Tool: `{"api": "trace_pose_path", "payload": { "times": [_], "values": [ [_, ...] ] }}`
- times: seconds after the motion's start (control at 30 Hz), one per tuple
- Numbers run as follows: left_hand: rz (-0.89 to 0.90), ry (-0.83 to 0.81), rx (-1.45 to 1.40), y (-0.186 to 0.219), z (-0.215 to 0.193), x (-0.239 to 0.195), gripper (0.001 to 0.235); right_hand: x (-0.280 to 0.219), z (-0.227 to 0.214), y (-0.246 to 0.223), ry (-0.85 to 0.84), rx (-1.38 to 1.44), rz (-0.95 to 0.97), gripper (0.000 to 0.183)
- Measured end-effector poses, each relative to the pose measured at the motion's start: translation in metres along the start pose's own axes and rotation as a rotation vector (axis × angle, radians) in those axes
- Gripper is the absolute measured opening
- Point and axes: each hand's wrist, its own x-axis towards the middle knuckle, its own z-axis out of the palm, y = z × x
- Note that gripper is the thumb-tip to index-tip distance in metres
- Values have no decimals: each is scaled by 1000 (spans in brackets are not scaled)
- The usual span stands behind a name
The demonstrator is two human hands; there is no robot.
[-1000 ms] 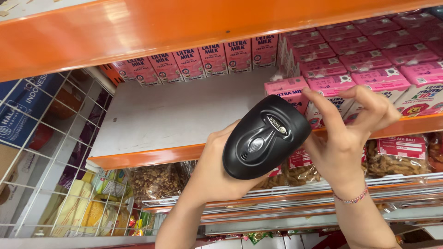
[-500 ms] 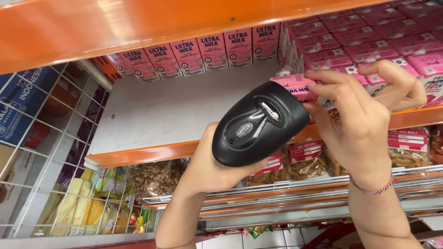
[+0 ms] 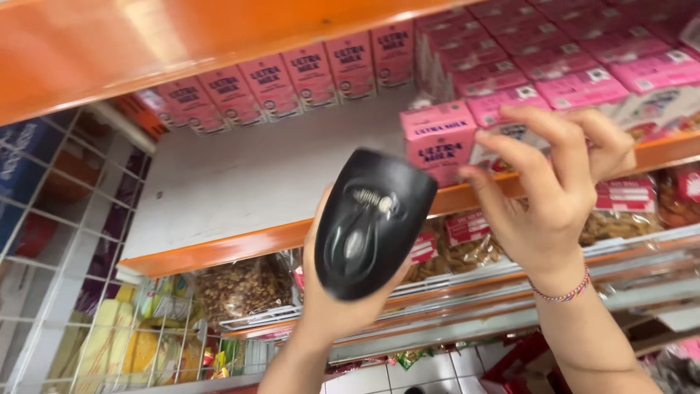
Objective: The person wipes the edges of orange store shelves with a cloth. They then pick up pink milk cartons from a cardboard box, scan them with a handheld barcode scanner, and place them onto the shelf.
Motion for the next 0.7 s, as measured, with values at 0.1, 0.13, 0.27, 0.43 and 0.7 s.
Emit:
{"api": "trace_pose_path", "payload": {
  "times": [0.1, 0.13, 0.27, 0.43, 0.7],
  "values": [
    [-81, 31, -122, -6, 25, -22, 78, -20, -11, 1, 12, -2, 38, 32],
    [-102, -19, -113, -10, 31, -25, 72, -29, -17, 2, 16, -14, 48, 31],
    [-19, -238, -27, -26, 66, -36, 49, -73, -46, 11, -27, -61, 153, 32],
    [45, -448, -115, -50, 135, -50, 40, -130, -102, 35, -58, -197, 297, 35],
    [-204, -726, -340, -83, 279, -95, 34, -248, -214, 75, -12, -431, 696, 27]
  ]
}}
